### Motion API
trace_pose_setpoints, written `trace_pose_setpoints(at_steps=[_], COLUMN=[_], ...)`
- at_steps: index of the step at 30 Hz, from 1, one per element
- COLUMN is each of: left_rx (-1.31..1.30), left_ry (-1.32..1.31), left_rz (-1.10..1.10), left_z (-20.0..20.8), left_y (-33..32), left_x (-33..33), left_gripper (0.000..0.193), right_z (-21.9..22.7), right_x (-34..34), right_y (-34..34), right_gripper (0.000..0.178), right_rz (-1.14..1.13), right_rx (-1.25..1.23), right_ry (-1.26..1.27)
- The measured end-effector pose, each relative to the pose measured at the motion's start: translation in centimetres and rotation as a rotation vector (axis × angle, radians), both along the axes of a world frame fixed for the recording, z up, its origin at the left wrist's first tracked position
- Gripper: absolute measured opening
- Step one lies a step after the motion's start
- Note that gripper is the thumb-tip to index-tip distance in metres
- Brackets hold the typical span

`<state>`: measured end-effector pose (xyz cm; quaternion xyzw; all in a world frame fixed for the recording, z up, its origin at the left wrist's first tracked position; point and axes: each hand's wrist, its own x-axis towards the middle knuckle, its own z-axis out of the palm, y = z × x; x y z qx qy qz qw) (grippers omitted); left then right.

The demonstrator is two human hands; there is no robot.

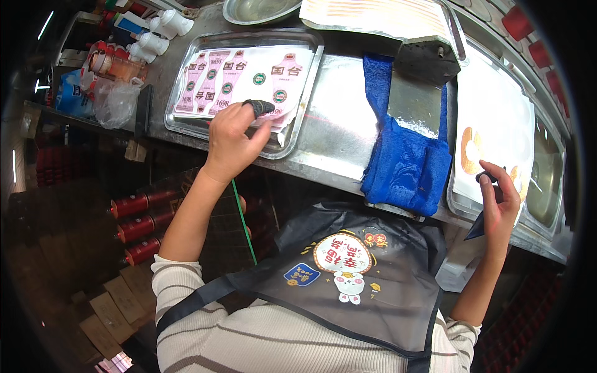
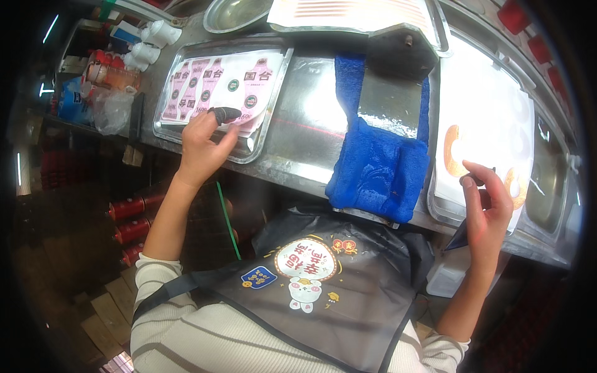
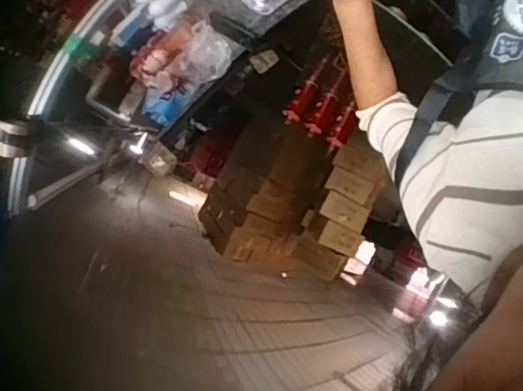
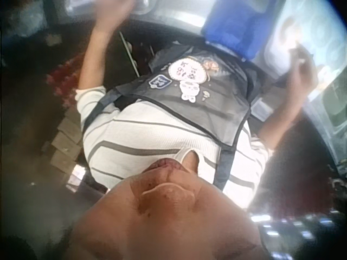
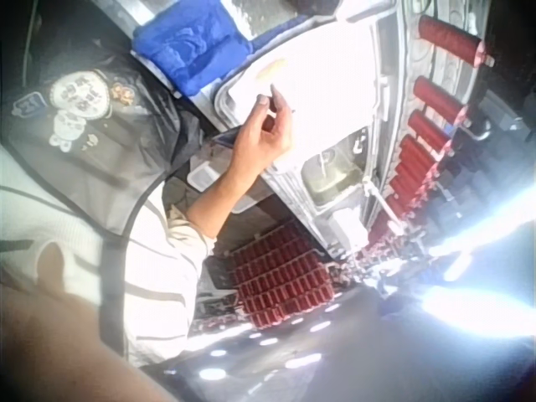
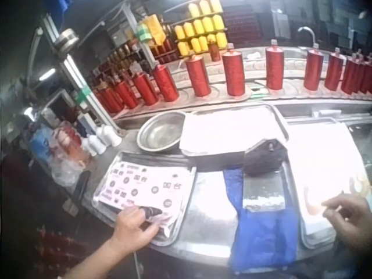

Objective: The person applies a paper label to a red cylindrical container, smooths it, and then wipes the container with a blue cloth. They repeat this process with another container, handling labels and containers one at a time.

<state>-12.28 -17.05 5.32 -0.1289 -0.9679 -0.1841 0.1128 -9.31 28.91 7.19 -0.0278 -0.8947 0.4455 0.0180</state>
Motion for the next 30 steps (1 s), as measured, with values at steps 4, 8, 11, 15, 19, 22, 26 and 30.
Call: trace_pose_setpoints(at_steps=[4,8,11,15,19,22,26,30], left_rx=[-0.043,-0.079,-0.097,-0.138,-0.153,-0.162,-0.133,-0.169], left_ry=[0.087,0.084,0.08,0.084,0.105,0.084,0.056,0.048], left_rz=[-0.124,-0.166,-0.194,-0.252,-0.294,-0.284,-0.229,-0.159], left_z=[-0.6,-0.6,-0.3,-0.5,-0.4,-0.4,0.3,0.0], left_y=[0.7,0.8,0.8,0.1,0.2,0.1,1.1,2.2], left_x=[-0.1,-0.4,-0.6,-1.0,-1.2,-1.2,-1.1,-1.1], left_gripper=[0.019,0.023,0.023,0.023,0.022,0.024,0.028,0.031], right_z=[-0.2,-0.4,-0.3,-0.4,-0.3,-0.2,-0.2,-0.2], right_x=[0.0,0.1,0.2,0.2,0.2,0.1,0.0,0.0], right_y=[-0.3,-0.4,-0.4,-0.2,-0.4,-0.5,-0.6,-0.6], right_gripper=[0.022,0.021,0.021,0.021,0.021,0.02,0.021,0.022], right_rz=[0.006,0.012,0.002,0.003,0.024,0.037,0.034,0.03], right_rx=[-0.013,0.003,-0.001,-0.004,-0.009,0.012,0.019,-0.001], right_ry=[-0.005,0.006,0.003,0.008,0.017,0.026,0.014,-0.001])
